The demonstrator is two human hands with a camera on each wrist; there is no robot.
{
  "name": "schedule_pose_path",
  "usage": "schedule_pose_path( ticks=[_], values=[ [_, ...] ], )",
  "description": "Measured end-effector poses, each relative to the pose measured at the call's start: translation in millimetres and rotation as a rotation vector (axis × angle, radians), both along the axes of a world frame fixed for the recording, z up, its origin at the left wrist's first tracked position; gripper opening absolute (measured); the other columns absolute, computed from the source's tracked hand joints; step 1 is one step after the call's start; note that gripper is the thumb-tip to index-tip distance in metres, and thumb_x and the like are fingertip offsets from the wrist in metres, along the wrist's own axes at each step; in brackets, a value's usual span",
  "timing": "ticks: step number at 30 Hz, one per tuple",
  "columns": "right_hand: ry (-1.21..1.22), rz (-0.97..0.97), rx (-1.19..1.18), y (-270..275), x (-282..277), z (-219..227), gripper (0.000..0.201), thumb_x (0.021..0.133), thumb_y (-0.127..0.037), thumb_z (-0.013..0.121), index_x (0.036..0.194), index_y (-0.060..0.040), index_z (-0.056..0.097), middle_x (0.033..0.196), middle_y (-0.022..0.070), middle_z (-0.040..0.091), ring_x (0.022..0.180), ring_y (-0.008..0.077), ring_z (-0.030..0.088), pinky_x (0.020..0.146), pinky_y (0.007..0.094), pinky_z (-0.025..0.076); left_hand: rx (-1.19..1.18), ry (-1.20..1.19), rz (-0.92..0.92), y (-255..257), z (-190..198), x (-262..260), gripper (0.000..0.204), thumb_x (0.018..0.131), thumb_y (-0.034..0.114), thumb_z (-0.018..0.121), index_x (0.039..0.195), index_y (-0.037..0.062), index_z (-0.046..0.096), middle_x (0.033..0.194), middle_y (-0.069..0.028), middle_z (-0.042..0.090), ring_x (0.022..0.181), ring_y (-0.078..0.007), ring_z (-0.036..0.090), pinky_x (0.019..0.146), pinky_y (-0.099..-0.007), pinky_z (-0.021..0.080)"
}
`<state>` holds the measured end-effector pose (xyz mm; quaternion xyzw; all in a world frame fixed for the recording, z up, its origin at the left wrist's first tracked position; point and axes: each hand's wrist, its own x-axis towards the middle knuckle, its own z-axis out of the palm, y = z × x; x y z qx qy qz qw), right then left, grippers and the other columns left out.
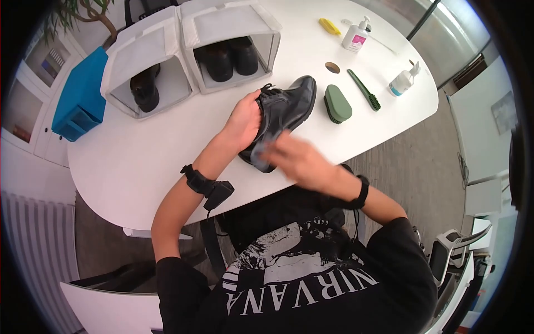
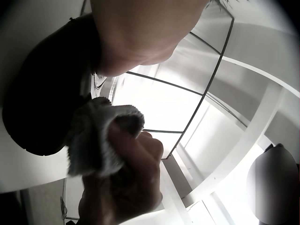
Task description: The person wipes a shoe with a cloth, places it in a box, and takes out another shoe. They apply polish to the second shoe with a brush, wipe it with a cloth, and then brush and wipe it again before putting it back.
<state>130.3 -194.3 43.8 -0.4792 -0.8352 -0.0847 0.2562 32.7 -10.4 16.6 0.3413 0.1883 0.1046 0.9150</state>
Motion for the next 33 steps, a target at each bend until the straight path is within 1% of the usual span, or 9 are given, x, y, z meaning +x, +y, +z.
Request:
schedule_pose_path(
  ticks=[3, 6, 12, 16, 20, 24, 25, 29, 33],
  values=[
    [0.179, -0.394, 0.013, 28.9, 58.6, -3.4, 0.032, 0.082, 0.006, 0.072, 0.113, -0.0006, 0.074, 0.103, 0.0143, 0.063, 0.1, 0.0367, 0.063, 0.084, 0.0439, 0.055, 0.019, -0.027, -0.033, -3.0, 3.7, -3.8, 0.056, 0.116, 0.041, 0.033, 0.145, -0.0017, 0.055, 0.14, -0.0152, 0.066, 0.127, -0.0269, 0.064, 0.115, -0.0429, 0.048],
    [0.278, -0.438, -0.021, 35.4, 79.4, 2.6, 0.029, 0.084, 0.006, 0.074, 0.112, -0.0032, 0.076, 0.1, 0.0133, 0.063, 0.099, 0.0358, 0.063, 0.084, 0.0442, 0.054, -0.023, 0.006, -0.007, -7.2, 4.9, 3.2, 0.055, 0.116, 0.041, 0.033, 0.142, -0.0006, 0.057, 0.135, -0.0139, 0.068, 0.123, -0.0257, 0.065, 0.114, -0.0423, 0.049],
    [0.33, -0.29, -0.121, 6.1, 58.2, 1.0, 0.033, 0.081, 0.006, 0.076, 0.111, -0.0055, 0.076, 0.099, 0.0124, 0.061, 0.096, 0.0352, 0.063, 0.084, 0.044, 0.054, 0.047, 0.017, -0.021, -7.1, 7.0, -2.3, 0.054, 0.116, 0.041, 0.036, 0.144, -0.001, 0.056, 0.134, -0.013, 0.068, 0.123, -0.024, 0.065, 0.112, -0.0403, 0.05],
    [0.291, -0.524, 0.024, 37.5, 109.5, 1.7, 0.031, 0.082, 0.006, 0.073, 0.111, -0.003, 0.074, 0.101, 0.016, 0.062, 0.097, 0.0388, 0.063, 0.085, 0.0453, 0.054, 0.061, 0.077, -0.018, -13.9, 16.1, -2.5, 0.056, 0.116, 0.042, 0.038, 0.146, -0.0014, 0.055, 0.138, -0.0137, 0.067, 0.125, -0.0247, 0.065, 0.114, -0.0407, 0.049],
    [0.308, -0.271, -0.13, 13.6, 59.2, 4.9, 0.033, 0.081, 0.007, 0.073, 0.112, -0.0044, 0.074, 0.1, 0.0142, 0.061, 0.102, 0.0367, 0.063, 0.089, 0.0458, 0.055, 0.043, 0.036, -0.025, -3.0, -1.4, 2.1, 0.05, 0.115, 0.038, 0.041, 0.144, -0.0005, 0.057, 0.135, -0.0136, 0.07, 0.123, -0.0241, 0.066, 0.111, -0.0396, 0.05],
    [0.129, -0.427, -0.036, 34.8, 112.0, 5.3, 0.029, 0.085, 0.003, 0.072, 0.114, -0.0035, 0.073, 0.1, 0.0146, 0.061, 0.102, 0.0368, 0.063, 0.088, 0.0459, 0.055, 0.053, 0.129, -0.081, -8.7, 10.1, -0.3, 0.047, 0.113, 0.035, 0.047, 0.138, -0.0039, 0.058, 0.129, -0.0142, 0.072, 0.117, -0.0222, 0.069, 0.107, -0.0385, 0.054],
    [0.277, -0.502, -0.054, 41.5, 120.9, 4.9, 0.027, 0.087, 0.0, 0.071, 0.114, -0.0032, 0.073, 0.101, 0.0154, 0.061, 0.102, 0.0368, 0.063, 0.088, 0.0461, 0.055, 0.038, 0.101, -0.095, -11.2, 11.6, -1.6, 0.044, 0.113, 0.031, 0.049, 0.135, -0.0043, 0.06, 0.127, -0.0141, 0.072, 0.114, -0.0218, 0.071, 0.103, -0.038, 0.056],
    [0.228, -0.278, -0.112, 22.1, 83.3, 10.1, 0.027, 0.085, 0.003, 0.073, 0.111, -0.0035, 0.074, 0.098, 0.0146, 0.061, 0.098, 0.0365, 0.064, 0.086, 0.0458, 0.055, 0.198, 0.031, -0.068, -3.2, -1.6, 0.4, 0.03, 0.109, 0.018, 0.057, 0.127, -0.0049, 0.064, 0.119, -0.0121, 0.074, 0.102, -0.0198, 0.074, 0.09, -0.0355, 0.061],
    [0.278, -0.388, -0.127, 23.4, 99.9, 10.5, 0.029, 0.084, 0.004, 0.073, 0.112, -0.0043, 0.074, 0.098, 0.0146, 0.062, 0.098, 0.0374, 0.064, 0.084, 0.0464, 0.054, 0.366, 0.046, -0.046, 0.0, -22.0, 6.5, 0.021, 0.104, 0.008, 0.063, 0.121, -0.0037, 0.067, 0.109, -0.0084, 0.074, 0.097, -0.0153, 0.073, 0.086, -0.0319, 0.061]
  ],
)
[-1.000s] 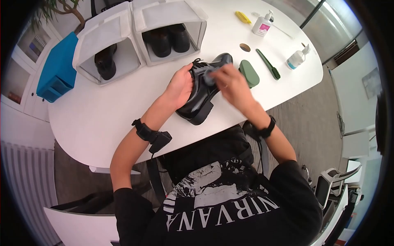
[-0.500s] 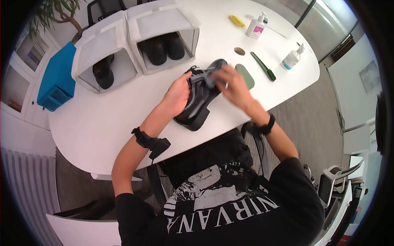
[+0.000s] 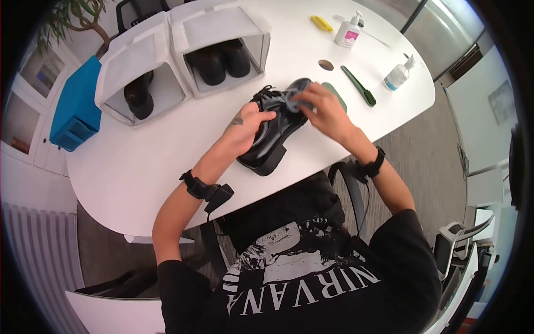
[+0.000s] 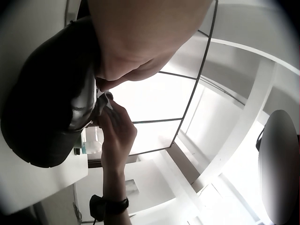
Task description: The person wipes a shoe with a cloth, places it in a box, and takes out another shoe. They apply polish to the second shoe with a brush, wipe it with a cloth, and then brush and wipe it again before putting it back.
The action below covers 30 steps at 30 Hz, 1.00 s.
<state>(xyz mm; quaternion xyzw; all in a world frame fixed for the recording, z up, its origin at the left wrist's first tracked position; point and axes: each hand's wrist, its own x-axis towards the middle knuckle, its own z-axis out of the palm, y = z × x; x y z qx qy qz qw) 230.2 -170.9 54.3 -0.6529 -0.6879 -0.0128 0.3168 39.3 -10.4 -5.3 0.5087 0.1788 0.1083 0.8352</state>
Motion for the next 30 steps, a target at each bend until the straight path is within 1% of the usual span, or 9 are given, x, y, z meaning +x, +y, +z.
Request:
schedule_pose_path(
  ticks=[4, 7, 10, 13, 18, 21, 25, 27, 30],
  values=[
    [-0.029, -0.041, 0.044, 2.0, -16.0, -8.0, 0.03, 0.084, 0.002, 0.074, 0.113, -0.0051, 0.075, 0.1, 0.0151, 0.063, 0.1, 0.0372, 0.065, 0.085, 0.0469, 0.055, 0.234, 0.102, -0.031, 8.3, 36.1, -19.1, 0.014, 0.099, 0.011, 0.073, 0.105, 0.001, 0.066, 0.094, -0.0008, 0.067, 0.082, -0.0099, 0.062, 0.068, -0.0266, 0.049],
    [0.212, 0.078, -0.187, -16.6, -37.3, -27.3, 0.03, 0.086, 0.002, 0.075, 0.114, -0.0053, 0.075, 0.102, 0.0148, 0.063, 0.102, 0.0364, 0.065, 0.086, 0.0463, 0.055, 1.179, 0.404, -0.303, 42.3, 68.6, -45.3, 0.02, 0.093, 0.013, 0.079, 0.09, 0.0002, 0.064, 0.087, 0.0023, 0.059, 0.078, -0.0087, 0.052, 0.067, -0.0287, 0.043],
    [0.115, 0.111, -0.16, -24.7, -41.8, -43.0, 0.027, 0.087, 0.0, 0.076, 0.114, -0.0043, 0.075, 0.103, 0.0146, 0.064, 0.103, 0.0357, 0.065, 0.089, 0.0454, 0.056, 0.979, 0.246, -0.375, 92.4, 19.0, -51.2, 0.026, 0.09, 0.018, 0.082, 0.096, -0.0031, 0.068, 0.085, -0.001, 0.064, 0.08, -0.0081, 0.055, 0.069, -0.0294, 0.046],
    [0.08, 0.092, -0.021, -6.3, -29.2, -35.8, 0.026, 0.088, 0.0, 0.074, 0.114, -0.0024, 0.074, 0.104, 0.0156, 0.063, 0.102, 0.0365, 0.064, 0.089, 0.045, 0.056, 1.226, 0.415, -0.39, 80.8, 43.1, -44.4, 0.031, 0.087, 0.022, 0.086, 0.095, -0.0035, 0.071, 0.08, -0.0004, 0.064, 0.074, -0.0086, 0.055, 0.066, -0.0299, 0.047],
    [-0.037, 0.088, 0.053, 33.8, -11.7, -31.5, 0.026, 0.087, 0.0, 0.075, 0.113, -0.0009, 0.073, 0.104, 0.0156, 0.064, 0.101, 0.0368, 0.065, 0.087, 0.0448, 0.055, 1.232, 0.568, -0.075, 58.7, 34.8, -27.7, 0.079, 0.091, 0.074, 0.071, 0.081, -0.0042, 0.068, 0.068, -0.0042, 0.057, 0.064, -0.0154, 0.052, 0.061, -0.0358, 0.046],
    [0.075, 0.219, -0.13, 9.4, -37.9, -32.2, 0.025, 0.088, -0.003, 0.074, 0.113, -0.0012, 0.073, 0.107, 0.0172, 0.065, 0.107, 0.038, 0.065, 0.094, 0.0453, 0.056, 1.318, 0.642, -0.051, 61.1, 31.4, -26.2, 0.078, 0.092, 0.072, 0.072, 0.08, -0.0043, 0.068, 0.067, -0.0049, 0.054, 0.064, -0.0159, 0.049, 0.062, -0.0364, 0.046],
    [0.036, 0.118, -0.008, 13.3, -15.6, -40.0, 0.026, 0.089, -0.002, 0.074, 0.115, -0.0022, 0.072, 0.108, 0.0169, 0.065, 0.105, 0.0374, 0.066, 0.093, 0.0453, 0.056, 1.206, 0.261, 0.148, 58.4, 14.5, -27.2, 0.089, 0.094, 0.075, 0.068, 0.059, -0.0018, 0.041, 0.059, -0.0046, 0.031, 0.058, -0.0169, 0.032, 0.052, -0.0404, 0.037],
    [0.152, -0.084, -0.003, 22.4, -6.4, -36.9, 0.028, 0.088, 0.001, 0.073, 0.115, -0.0028, 0.072, 0.109, 0.0165, 0.065, 0.108, 0.0372, 0.065, 0.095, 0.0447, 0.056, 1.196, 0.592, -0.028, 54.8, 44.3, -27.4, 0.079, 0.097, 0.071, 0.066, 0.077, -0.0051, 0.061, 0.067, -0.0067, 0.048, 0.067, -0.0181, 0.045, 0.066, -0.0373, 0.046],
    [0.067, 0.165, -0.001, 15.3, -24.4, -44.8, 0.031, 0.084, 0.006, 0.069, 0.114, -0.0026, 0.072, 0.107, 0.0162, 0.063, 0.111, 0.0368, 0.063, 0.097, 0.0442, 0.055, 1.264, 0.571, 0.025, 64.5, 23.2, -24.6, 0.078, 0.097, 0.071, 0.066, 0.079, -0.0047, 0.06, 0.068, -0.006, 0.047, 0.069, -0.0184, 0.045, 0.067, -0.038, 0.046]
  ],
)
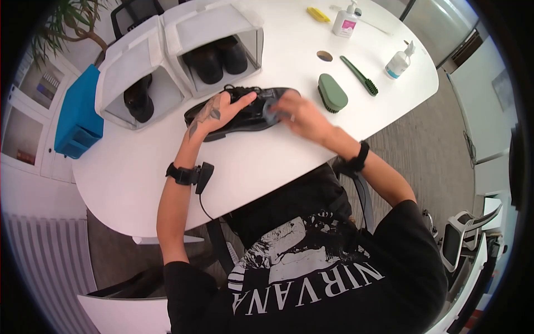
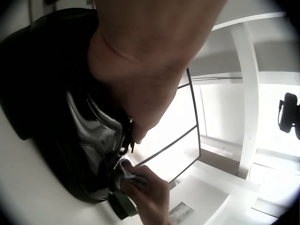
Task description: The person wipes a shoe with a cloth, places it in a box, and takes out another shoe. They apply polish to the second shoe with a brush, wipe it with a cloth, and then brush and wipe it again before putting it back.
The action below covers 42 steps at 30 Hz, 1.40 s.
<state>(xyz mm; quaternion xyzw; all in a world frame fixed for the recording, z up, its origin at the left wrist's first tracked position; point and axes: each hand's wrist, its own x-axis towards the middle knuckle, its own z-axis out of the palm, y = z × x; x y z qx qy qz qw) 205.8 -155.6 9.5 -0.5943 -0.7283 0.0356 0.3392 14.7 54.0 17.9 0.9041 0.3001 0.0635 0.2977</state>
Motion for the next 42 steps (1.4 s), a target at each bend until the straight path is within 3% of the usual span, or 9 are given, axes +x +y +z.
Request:
schedule_pose_path(
  ticks=[3, 7, 11, 14, 25, 27, 33, 36, 42],
  values=[
    [-0.226, 0.127, 0.041, 1.7, 6.2, -0.2, 0.033, 0.084, 0.008, 0.07, 0.114, -0.0033, 0.073, 0.107, 0.0148, 0.063, 0.105, 0.0346, 0.066, 0.088, 0.0422, 0.058, 0.011, -0.008, -0.017, 1.7, -2.6, 2.1, 0.079, 0.098, 0.07, 0.066, 0.075, -0.0048, 0.058, 0.066, -0.0036, 0.045, 0.066, -0.0181, 0.043, 0.063, -0.0388, 0.044],
    [-0.119, -0.202, -0.004, 23.8, 38.2, 14.5, 0.034, 0.079, 0.01, 0.067, 0.11, -0.0024, 0.07, 0.106, 0.0146, 0.061, 0.108, 0.0372, 0.062, 0.093, 0.044, 0.058, -0.056, -0.027, -0.039, -13.5, 15.0, -6.6, 0.08, 0.097, 0.072, 0.066, 0.074, -0.0044, 0.058, 0.066, -0.0038, 0.045, 0.066, -0.0184, 0.043, 0.063, -0.0383, 0.044],
    [-0.16, 0.101, -0.041, 1.9, 8.7, 11.3, 0.035, 0.082, 0.009, 0.07, 0.115, -0.0039, 0.071, 0.106, 0.0147, 0.063, 0.106, 0.037, 0.065, 0.091, 0.045, 0.056, -0.046, 0.048, 0.038, -10.0, 16.7, 2.2, 0.088, 0.096, 0.08, 0.06, 0.066, -0.002, 0.045, 0.07, -0.0072, 0.038, 0.07, -0.0196, 0.04, 0.065, -0.0393, 0.044],
    [-0.283, -0.16, -0.017, 12.9, 44.8, 15.7, 0.028, 0.085, 0.006, 0.07, 0.112, -0.0035, 0.073, 0.106, 0.015, 0.065, 0.102, 0.0369, 0.067, 0.085, 0.0465, 0.056, -0.053, -0.179, -0.023, -7.3, 6.4, -2.1, 0.094, 0.094, 0.083, 0.059, 0.057, -0.0011, 0.039, 0.056, -0.0034, 0.032, 0.055, -0.0154, 0.034, 0.052, -0.0389, 0.037],
    [0.001, -0.206, -0.208, -31.2, 38.4, 25.5, 0.024, 0.086, 0.002, 0.075, 0.111, -0.0024, 0.075, 0.104, 0.0153, 0.068, 0.093, 0.036, 0.069, 0.082, 0.0425, 0.056, -0.142, -0.026, -0.03, 0.1, 10.6, -1.7, 0.09, 0.098, 0.085, 0.049, 0.076, -0.0013, 0.035, 0.069, -0.0063, 0.031, 0.07, -0.0181, 0.034, 0.064, -0.0401, 0.037],
    [0.026, -0.198, -0.248, -33.0, 34.2, 31.5, 0.023, 0.086, 0.001, 0.076, 0.109, -0.0018, 0.076, 0.103, 0.0157, 0.069, 0.091, 0.0366, 0.069, 0.082, 0.0429, 0.057, -0.155, -0.155, 0.023, 8.1, -0.7, 2.5, 0.088, 0.104, 0.074, 0.052, 0.058, -0.0005, 0.043, 0.057, -0.0057, 0.036, 0.06, -0.0167, 0.033, 0.057, -0.041, 0.04],
    [0.126, -0.059, -0.264, -47.9, 8.5, 21.6, 0.024, 0.084, -0.001, 0.078, 0.109, -0.002, 0.077, 0.103, 0.0172, 0.073, 0.094, 0.037, 0.071, 0.084, 0.0438, 0.057, 0.005, -0.263, 0.171, 0.9, -18.2, 14.6, 0.075, 0.095, 0.059, 0.073, 0.063, -0.0044, 0.051, 0.059, -0.0104, 0.037, 0.058, -0.0159, 0.039, 0.054, -0.0433, 0.04],
    [0.182, -0.126, -0.166, -47.8, 3.3, 59.3, 0.026, 0.087, -0.003, 0.08, 0.113, -0.0016, 0.076, 0.107, 0.0171, 0.074, 0.098, 0.0355, 0.072, 0.087, 0.0424, 0.058, -0.2, -0.236, 0.049, -0.3, 1.4, 6.8, 0.065, 0.095, 0.053, 0.077, 0.071, -0.0025, 0.053, 0.087, 0.0117, 0.042, 0.067, -0.0126, 0.041, 0.057, -0.0361, 0.037],
    [0.1, -0.099, -0.166, -53.7, 13.1, 112.4, 0.04, 0.087, -0.004, 0.082, 0.125, -0.0004, 0.071, 0.121, 0.0166, 0.073, 0.109, 0.0345, 0.072, 0.095, 0.0419, 0.056, -0.429, -0.206, -0.396, -8.1, 16.6, -11.7, 0.052, 0.087, 0.047, 0.089, 0.075, 0.002, 0.065, 0.07, 0.0061, 0.05, 0.068, -0.0059, 0.045, 0.058, -0.0289, 0.036]
  ],
)
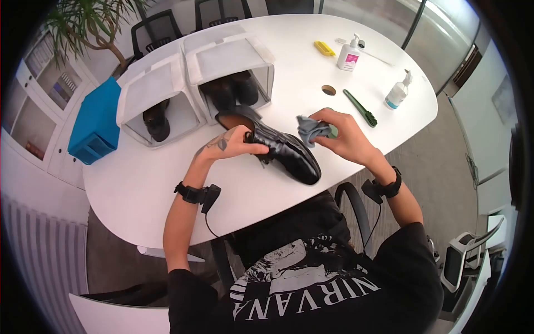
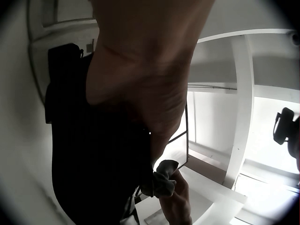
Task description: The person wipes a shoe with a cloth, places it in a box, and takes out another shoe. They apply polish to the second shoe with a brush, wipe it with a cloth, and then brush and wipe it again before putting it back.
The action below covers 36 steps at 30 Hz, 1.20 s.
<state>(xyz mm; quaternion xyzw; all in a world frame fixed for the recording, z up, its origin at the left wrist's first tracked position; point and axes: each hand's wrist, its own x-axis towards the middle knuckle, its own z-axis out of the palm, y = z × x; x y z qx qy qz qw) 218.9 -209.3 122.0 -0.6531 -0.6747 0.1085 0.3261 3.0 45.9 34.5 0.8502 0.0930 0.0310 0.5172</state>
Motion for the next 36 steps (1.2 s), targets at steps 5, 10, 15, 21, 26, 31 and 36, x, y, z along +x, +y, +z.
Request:
schedule_pose_path(
  ticks=[5, 10, 15, 21, 26, 31, 36],
  values=[
    [0.078, 0.288, -0.108, 6.2, -15.4, -25.2, 0.033, 0.085, -0.003, 0.082, 0.117, 0.0013, 0.074, 0.117, 0.015, 0.072, 0.109, 0.0332, 0.071, 0.094, 0.0419, 0.057, 0.033, 0.033, -0.148, 7.9, -46.5, 4.0, 0.063, 0.073, 0.051, 0.098, 0.087, -0.0036, 0.07, 0.082, -0.0014, 0.061, 0.082, -0.011, 0.057, 0.07, -0.0301, 0.048],
    [-0.038, 0.273, -0.03, 62.6, -30.9, -39.1, 0.034, 0.083, 0.002, 0.074, 0.117, 0.0007, 0.075, 0.113, 0.0182, 0.07, 0.102, 0.0387, 0.07, 0.089, 0.0436, 0.057, -0.319, 0.13, -0.19, -1.2, -43.2, -4.8, 0.071, 0.074, 0.036, 0.101, 0.123, -0.0023, 0.068, 0.11, -0.0058, 0.072, 0.103, -0.0154, 0.065, 0.087, -0.0299, 0.055],
    [-0.101, 0.257, -0.012, 150.1, -9.9, -62.7, 0.034, 0.081, -0.001, 0.076, 0.115, 0.0018, 0.075, 0.108, 0.02, 0.072, 0.096, 0.0407, 0.071, 0.086, 0.0444, 0.058, -0.325, 0.14, -0.172, 0.8, -48.2, -5.2, 0.063, 0.078, 0.03, 0.099, 0.124, -0.0011, 0.07, 0.117, -0.0045, 0.074, 0.11, -0.0139, 0.065, 0.097, -0.0296, 0.054],
    [-0.088, 0.302, -0.082, 139.8, -20.9, -50.6, 0.035, 0.08, -0.002, 0.079, 0.115, 0.0018, 0.077, 0.11, 0.0206, 0.075, 0.096, 0.0386, 0.073, 0.088, 0.0439, 0.059, -0.385, 0.063, -0.295, -2.2, -51.9, -2.4, 0.06, 0.08, 0.019, 0.096, 0.129, -0.0028, 0.069, 0.118, -0.0055, 0.075, 0.109, -0.015, 0.068, 0.097, -0.0304, 0.056],
    [-0.152, 0.382, -0.142, 159.5, -24.8, -43.5, 0.036, 0.078, -0.004, 0.081, 0.113, 0.0008, 0.078, 0.11, 0.0204, 0.076, 0.103, 0.0392, 0.072, 0.092, 0.0436, 0.058, -0.283, 0.184, -0.232, -0.9, -45.5, -4.4, 0.04, 0.085, 0.01, 0.091, 0.119, -0.0024, 0.074, 0.114, -0.0064, 0.079, 0.103, -0.0147, 0.072, 0.091, -0.0316, 0.06],
    [-0.225, 0.369, -0.062, 228.3, -18.5, -84.3, 0.036, 0.081, -0.005, 0.078, 0.116, 0.0028, 0.077, 0.116, 0.0233, 0.075, 0.11, 0.0422, 0.071, 0.098, 0.0453, 0.057, -0.35, 0.157, -0.231, -6.4, -40.0, -3.9, 0.037, 0.083, 0.012, 0.093, 0.112, -0.0018, 0.077, 0.11, -0.0072, 0.08, 0.103, -0.0154, 0.071, 0.096, -0.0321, 0.058],
    [-0.196, 0.316, -0.121, 237.6, -12.5, -99.1, 0.039, 0.085, -0.01, 0.079, 0.121, 0.0014, 0.076, 0.117, 0.0259, 0.076, 0.114, 0.042, 0.07, 0.102, 0.0443, 0.056, -0.33, 0.13, -0.167, -15.7, -32.8, -2.8, 0.043, 0.079, 0.019, 0.098, 0.111, -0.0006, 0.077, 0.106, -0.0053, 0.08, 0.103, -0.0147, 0.07, 0.097, -0.0316, 0.056]
  ],
)
